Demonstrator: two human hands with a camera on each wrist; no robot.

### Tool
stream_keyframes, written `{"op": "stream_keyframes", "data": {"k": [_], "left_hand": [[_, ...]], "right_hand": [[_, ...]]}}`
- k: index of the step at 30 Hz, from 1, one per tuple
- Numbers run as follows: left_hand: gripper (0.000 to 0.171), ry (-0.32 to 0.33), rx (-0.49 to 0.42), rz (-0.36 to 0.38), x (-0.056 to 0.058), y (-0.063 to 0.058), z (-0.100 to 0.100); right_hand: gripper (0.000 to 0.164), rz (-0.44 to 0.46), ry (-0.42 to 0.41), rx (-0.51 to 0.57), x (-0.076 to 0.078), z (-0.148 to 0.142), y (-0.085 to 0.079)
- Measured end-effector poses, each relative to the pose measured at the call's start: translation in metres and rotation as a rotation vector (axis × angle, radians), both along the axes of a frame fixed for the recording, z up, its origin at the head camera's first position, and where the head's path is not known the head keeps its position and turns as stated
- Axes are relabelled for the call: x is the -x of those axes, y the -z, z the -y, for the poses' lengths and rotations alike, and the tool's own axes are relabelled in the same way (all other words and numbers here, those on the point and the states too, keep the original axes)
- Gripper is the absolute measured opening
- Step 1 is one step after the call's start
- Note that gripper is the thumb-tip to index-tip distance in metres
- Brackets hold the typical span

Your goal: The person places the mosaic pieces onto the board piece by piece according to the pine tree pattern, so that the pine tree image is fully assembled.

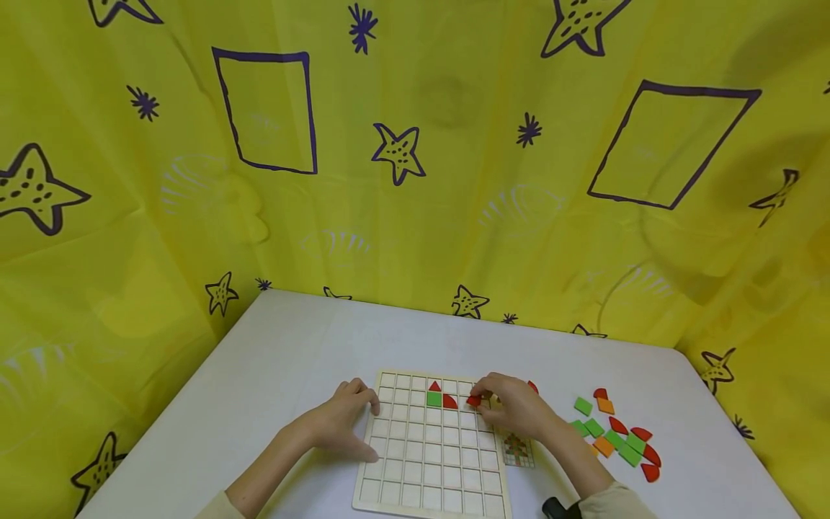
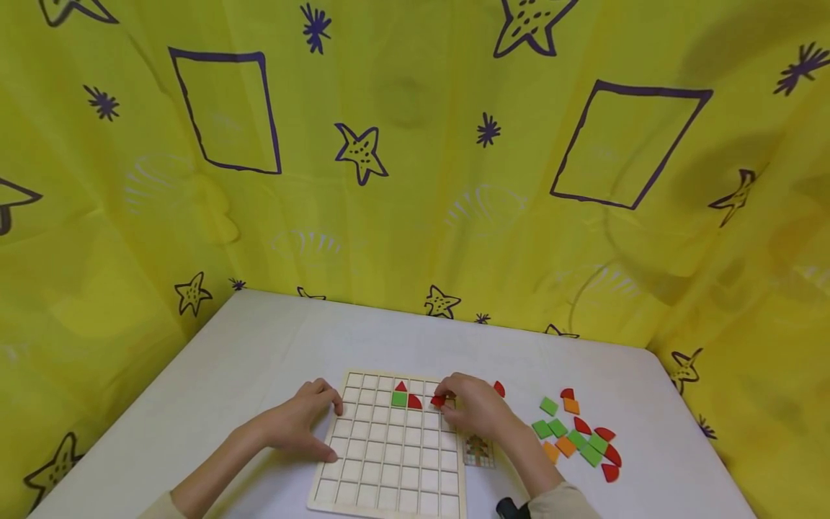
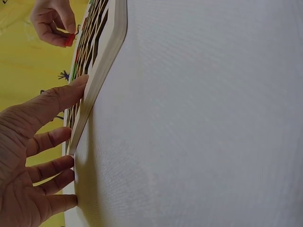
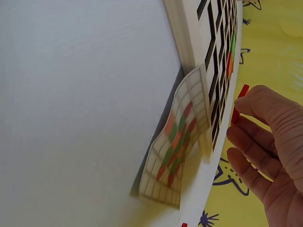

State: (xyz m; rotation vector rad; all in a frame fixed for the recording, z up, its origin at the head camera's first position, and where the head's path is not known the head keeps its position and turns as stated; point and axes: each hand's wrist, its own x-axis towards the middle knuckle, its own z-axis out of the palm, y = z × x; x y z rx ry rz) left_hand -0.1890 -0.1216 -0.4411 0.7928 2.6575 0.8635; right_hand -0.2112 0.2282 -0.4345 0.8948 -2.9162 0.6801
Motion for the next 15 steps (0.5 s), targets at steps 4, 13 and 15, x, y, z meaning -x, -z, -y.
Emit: {"op": "stream_keyframes", "data": {"k": [4,13,15], "left_hand": [[0.057,-0.001,0.001,-0.004,0.0,0.001,0.0],[0.056,0.001,0.006,-0.009,0.001,0.001,0.0],[0.056,0.002,0.003,-0.01,0.0,0.001,0.001]], "right_hand": [[0.017,0.008,-0.014,-0.005,0.001,0.009,-0.001],[0.015,-0.011,-0.088,0.001,0.005,0.026,-0.002],[0.015,-0.01,-0.094,0.0,0.005,0.031,-0.002]]}}
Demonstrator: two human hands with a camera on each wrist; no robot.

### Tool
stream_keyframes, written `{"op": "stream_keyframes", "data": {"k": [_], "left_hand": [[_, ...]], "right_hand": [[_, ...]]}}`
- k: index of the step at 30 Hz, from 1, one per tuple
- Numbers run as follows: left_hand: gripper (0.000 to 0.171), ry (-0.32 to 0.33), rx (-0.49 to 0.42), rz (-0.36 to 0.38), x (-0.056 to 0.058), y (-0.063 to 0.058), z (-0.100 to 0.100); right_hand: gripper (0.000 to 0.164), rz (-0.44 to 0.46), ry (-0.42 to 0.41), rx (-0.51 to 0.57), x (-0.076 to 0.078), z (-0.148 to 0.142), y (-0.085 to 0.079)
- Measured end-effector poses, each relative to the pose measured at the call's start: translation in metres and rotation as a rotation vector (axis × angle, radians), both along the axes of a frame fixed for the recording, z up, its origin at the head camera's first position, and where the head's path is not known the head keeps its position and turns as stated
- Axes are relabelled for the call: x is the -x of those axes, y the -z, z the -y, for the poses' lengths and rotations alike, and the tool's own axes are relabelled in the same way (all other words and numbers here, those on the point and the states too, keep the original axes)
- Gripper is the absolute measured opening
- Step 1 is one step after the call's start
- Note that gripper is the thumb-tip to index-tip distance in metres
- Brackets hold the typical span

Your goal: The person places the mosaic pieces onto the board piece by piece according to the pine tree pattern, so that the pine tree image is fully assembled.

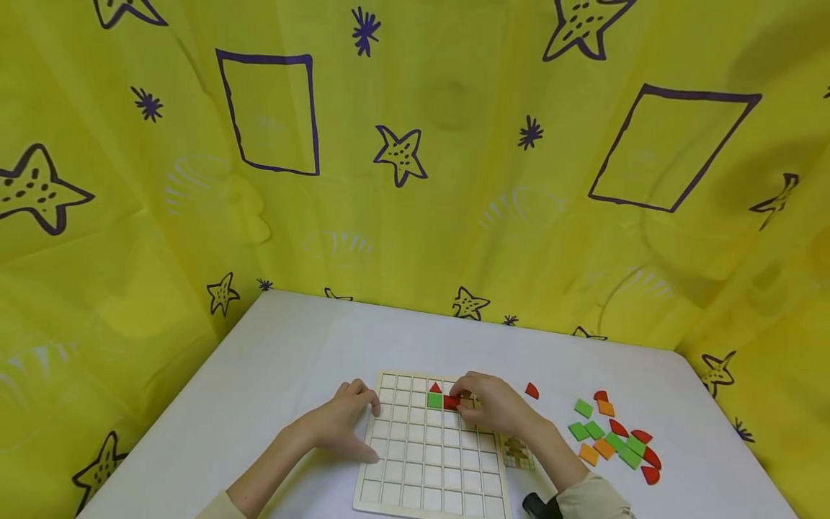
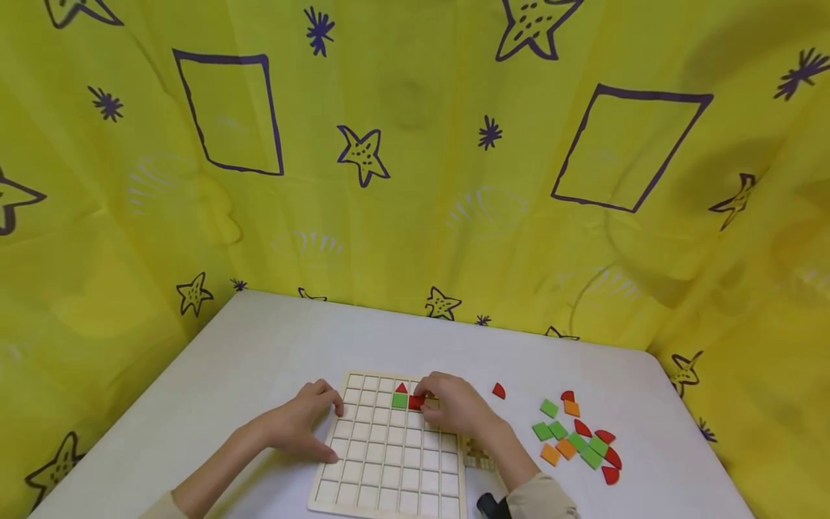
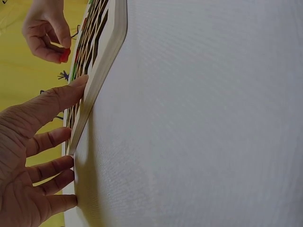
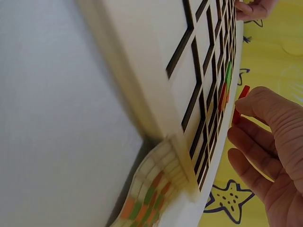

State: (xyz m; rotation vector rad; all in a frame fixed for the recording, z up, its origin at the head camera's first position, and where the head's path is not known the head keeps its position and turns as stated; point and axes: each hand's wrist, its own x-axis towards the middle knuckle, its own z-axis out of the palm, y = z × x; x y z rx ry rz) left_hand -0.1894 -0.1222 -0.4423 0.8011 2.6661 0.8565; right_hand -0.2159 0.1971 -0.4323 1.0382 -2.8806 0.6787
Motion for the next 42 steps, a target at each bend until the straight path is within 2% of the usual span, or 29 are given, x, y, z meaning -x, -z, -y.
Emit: {"op": "stream_keyframes", "data": {"k": [19,30,42], "left_hand": [[0.056,-0.01,-0.006,-0.003,-0.001,0.0,0.0],[0.055,-0.004,-0.003,-0.013,0.0,0.001,0.001],[0.055,-0.013,-0.01,-0.011,-0.001,0.001,0.0]], "right_hand": [[0.014,-0.08,-0.087,0.042,0.006,0.038,0.006],[0.012,-0.057,-0.067,-0.038,0.013,0.052,0.008],[0.011,-0.05,-0.063,-0.084,0.012,0.056,0.006]]}}
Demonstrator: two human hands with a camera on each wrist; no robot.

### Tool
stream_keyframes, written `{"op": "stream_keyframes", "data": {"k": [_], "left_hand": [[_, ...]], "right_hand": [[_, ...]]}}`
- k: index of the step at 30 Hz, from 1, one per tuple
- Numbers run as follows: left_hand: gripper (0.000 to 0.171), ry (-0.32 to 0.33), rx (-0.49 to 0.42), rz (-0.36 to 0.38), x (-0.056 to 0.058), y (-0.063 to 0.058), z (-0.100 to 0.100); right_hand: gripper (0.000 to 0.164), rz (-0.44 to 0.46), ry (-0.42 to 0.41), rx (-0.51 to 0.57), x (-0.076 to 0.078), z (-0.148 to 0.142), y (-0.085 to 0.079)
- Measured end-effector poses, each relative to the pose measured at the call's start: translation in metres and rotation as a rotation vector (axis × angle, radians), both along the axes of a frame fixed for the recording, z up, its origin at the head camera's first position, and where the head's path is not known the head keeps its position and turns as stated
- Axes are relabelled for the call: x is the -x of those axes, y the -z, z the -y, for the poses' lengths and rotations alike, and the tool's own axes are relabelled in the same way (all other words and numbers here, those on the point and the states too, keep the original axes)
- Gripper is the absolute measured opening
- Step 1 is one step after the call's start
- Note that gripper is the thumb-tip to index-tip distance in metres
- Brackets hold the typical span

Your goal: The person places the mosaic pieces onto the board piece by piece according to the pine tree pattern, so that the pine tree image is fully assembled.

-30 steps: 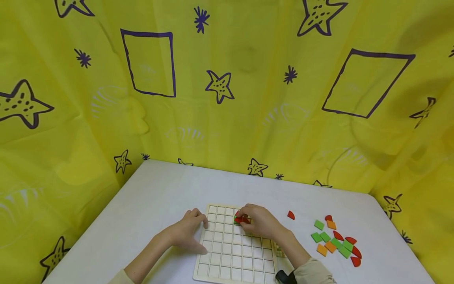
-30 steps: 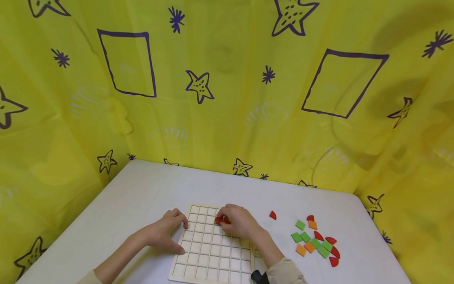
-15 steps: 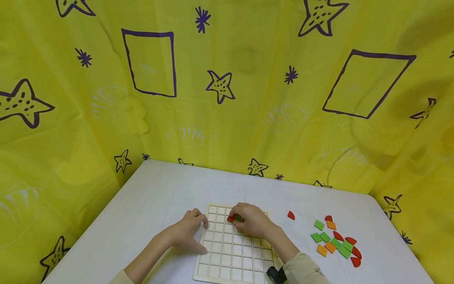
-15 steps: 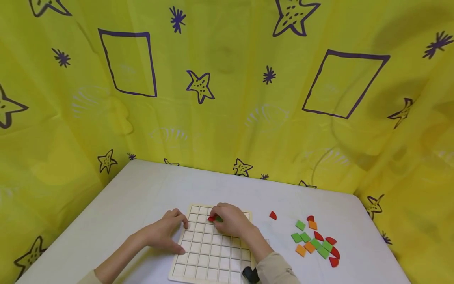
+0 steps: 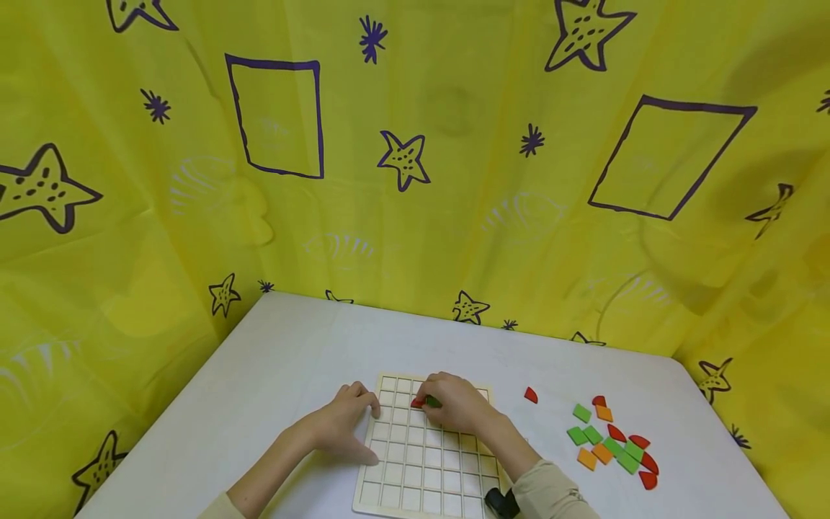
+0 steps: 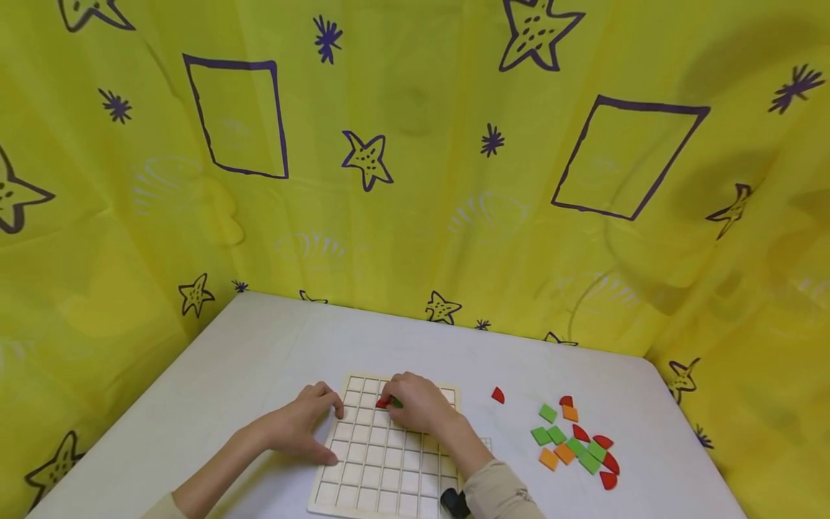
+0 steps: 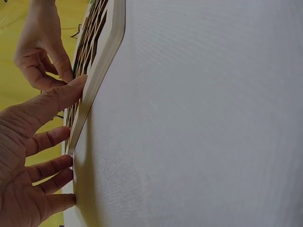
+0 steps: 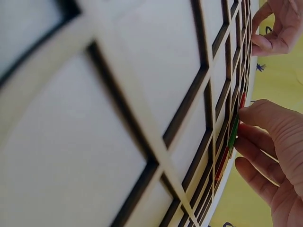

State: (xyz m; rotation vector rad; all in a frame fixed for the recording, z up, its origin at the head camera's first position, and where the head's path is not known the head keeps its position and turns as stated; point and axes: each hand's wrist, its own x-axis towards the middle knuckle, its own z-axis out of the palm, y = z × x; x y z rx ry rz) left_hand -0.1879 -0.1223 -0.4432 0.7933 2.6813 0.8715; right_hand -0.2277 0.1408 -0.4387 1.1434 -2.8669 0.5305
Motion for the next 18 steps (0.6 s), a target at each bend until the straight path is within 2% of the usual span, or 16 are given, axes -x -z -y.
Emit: {"op": "stream_keyframes", "data": {"k": [8,18], "left_hand": [[0.055,-0.005,-0.004,0.015,-0.002,0.0,0.0],[0.057,-0.003,0.009,0.003,-0.001,0.001,-0.001]], "right_hand": [[0.011,0.0,0.017,-0.011,-0.004,-0.002,0.002],[0.013,-0.009,0.01,0.046,-0.006,-0.018,-0.008]]}}
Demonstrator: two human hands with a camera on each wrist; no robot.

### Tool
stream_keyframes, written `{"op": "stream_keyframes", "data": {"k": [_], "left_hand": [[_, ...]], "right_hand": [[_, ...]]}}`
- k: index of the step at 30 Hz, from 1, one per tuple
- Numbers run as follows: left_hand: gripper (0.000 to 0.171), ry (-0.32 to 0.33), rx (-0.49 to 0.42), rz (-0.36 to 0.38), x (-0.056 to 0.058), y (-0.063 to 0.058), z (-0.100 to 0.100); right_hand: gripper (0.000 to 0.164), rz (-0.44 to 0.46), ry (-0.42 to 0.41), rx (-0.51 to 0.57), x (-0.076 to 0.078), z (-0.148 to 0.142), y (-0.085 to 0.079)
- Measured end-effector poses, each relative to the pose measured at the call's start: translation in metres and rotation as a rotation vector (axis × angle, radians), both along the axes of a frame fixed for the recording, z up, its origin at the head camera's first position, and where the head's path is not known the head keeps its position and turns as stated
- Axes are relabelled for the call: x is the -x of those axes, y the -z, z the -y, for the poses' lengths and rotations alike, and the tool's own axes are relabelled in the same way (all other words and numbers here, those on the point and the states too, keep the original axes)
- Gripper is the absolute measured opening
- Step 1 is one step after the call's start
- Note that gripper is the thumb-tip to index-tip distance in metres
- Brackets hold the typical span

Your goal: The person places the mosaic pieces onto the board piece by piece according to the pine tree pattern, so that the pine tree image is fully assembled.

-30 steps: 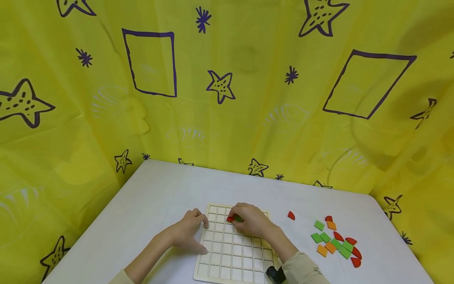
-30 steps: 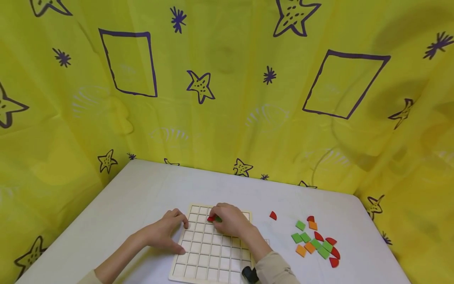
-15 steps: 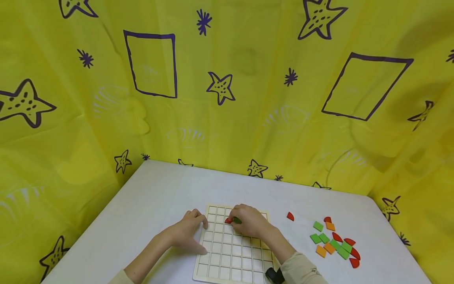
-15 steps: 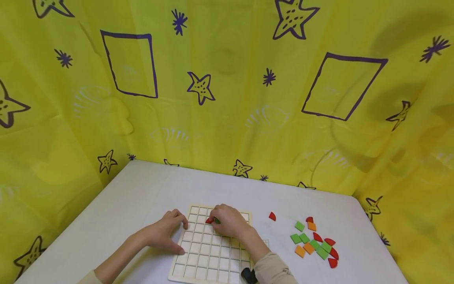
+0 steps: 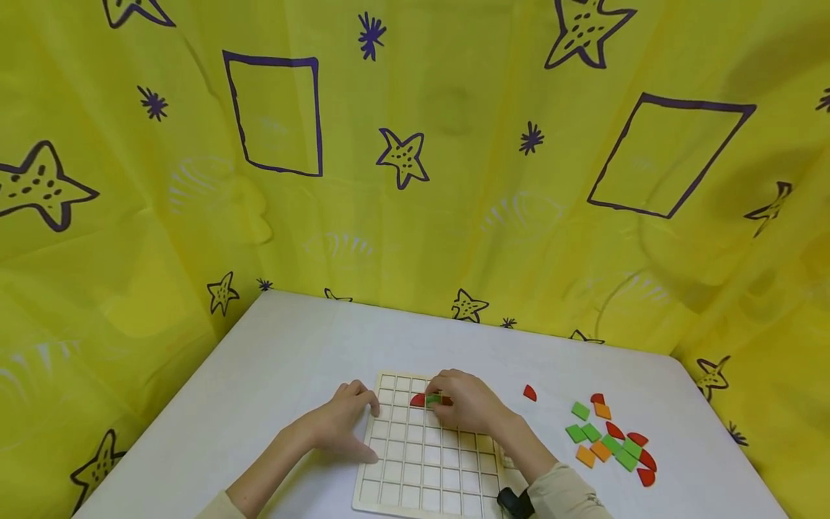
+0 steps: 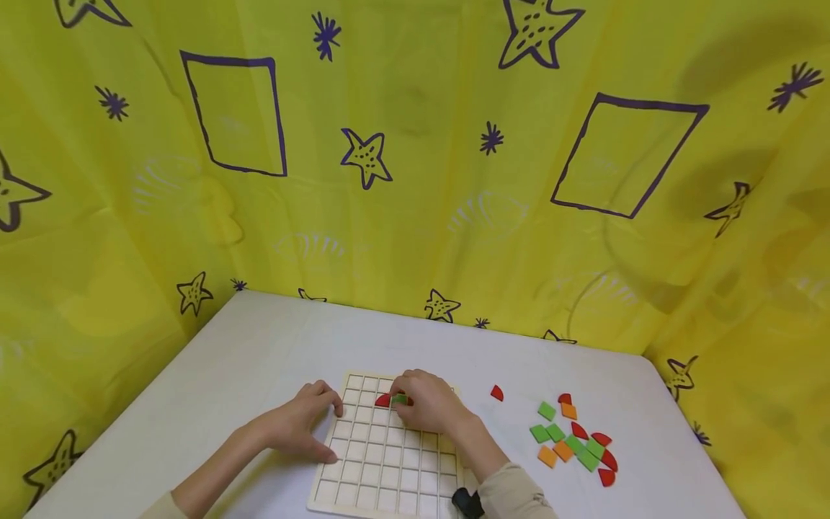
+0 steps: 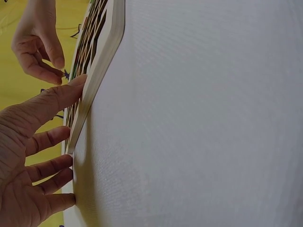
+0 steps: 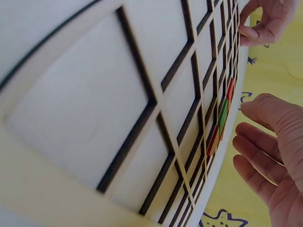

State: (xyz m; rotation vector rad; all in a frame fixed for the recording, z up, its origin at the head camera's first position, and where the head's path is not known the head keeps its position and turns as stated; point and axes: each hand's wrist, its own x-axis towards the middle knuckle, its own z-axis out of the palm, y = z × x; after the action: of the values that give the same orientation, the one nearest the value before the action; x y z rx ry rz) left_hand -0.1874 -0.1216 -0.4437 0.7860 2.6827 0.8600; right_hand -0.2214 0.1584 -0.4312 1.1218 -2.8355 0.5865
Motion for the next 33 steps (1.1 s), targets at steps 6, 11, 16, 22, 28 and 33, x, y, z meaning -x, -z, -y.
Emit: {"op": "stream_keyframes", "data": {"k": [6,11,16,22,28,33], "left_hand": [[0.057,0.002,-0.002,-0.002,0.001,-0.001,0.0],[0.057,0.007,-0.002,-0.004,0.001,-0.001,0.001],[0.057,0.005,-0.003,-0.002,0.001,-0.002,0.001],[0.057,0.0,-0.015,0.011,0.0,-0.001,0.002],[0.056,-0.002,-0.014,0.011,0.0,0.001,0.001],[0.056,-0.007,-0.014,0.007,0.001,0.001,0.001]], "right_hand": [[0.014,-0.026,0.032,0.02,-0.006,-0.01,-0.007],[0.012,-0.048,0.048,0.034,-0.01,-0.018,-0.01],[0.013,-0.049,0.066,0.065,-0.013,-0.025,-0.011],[0.012,-0.006,0.103,0.081,-0.021,-0.032,-0.012],[0.012,0.014,0.139,0.047,-0.029,-0.041,-0.007],[0.011,0.015,0.137,0.025,-0.034,-0.049,-0.002]]}}
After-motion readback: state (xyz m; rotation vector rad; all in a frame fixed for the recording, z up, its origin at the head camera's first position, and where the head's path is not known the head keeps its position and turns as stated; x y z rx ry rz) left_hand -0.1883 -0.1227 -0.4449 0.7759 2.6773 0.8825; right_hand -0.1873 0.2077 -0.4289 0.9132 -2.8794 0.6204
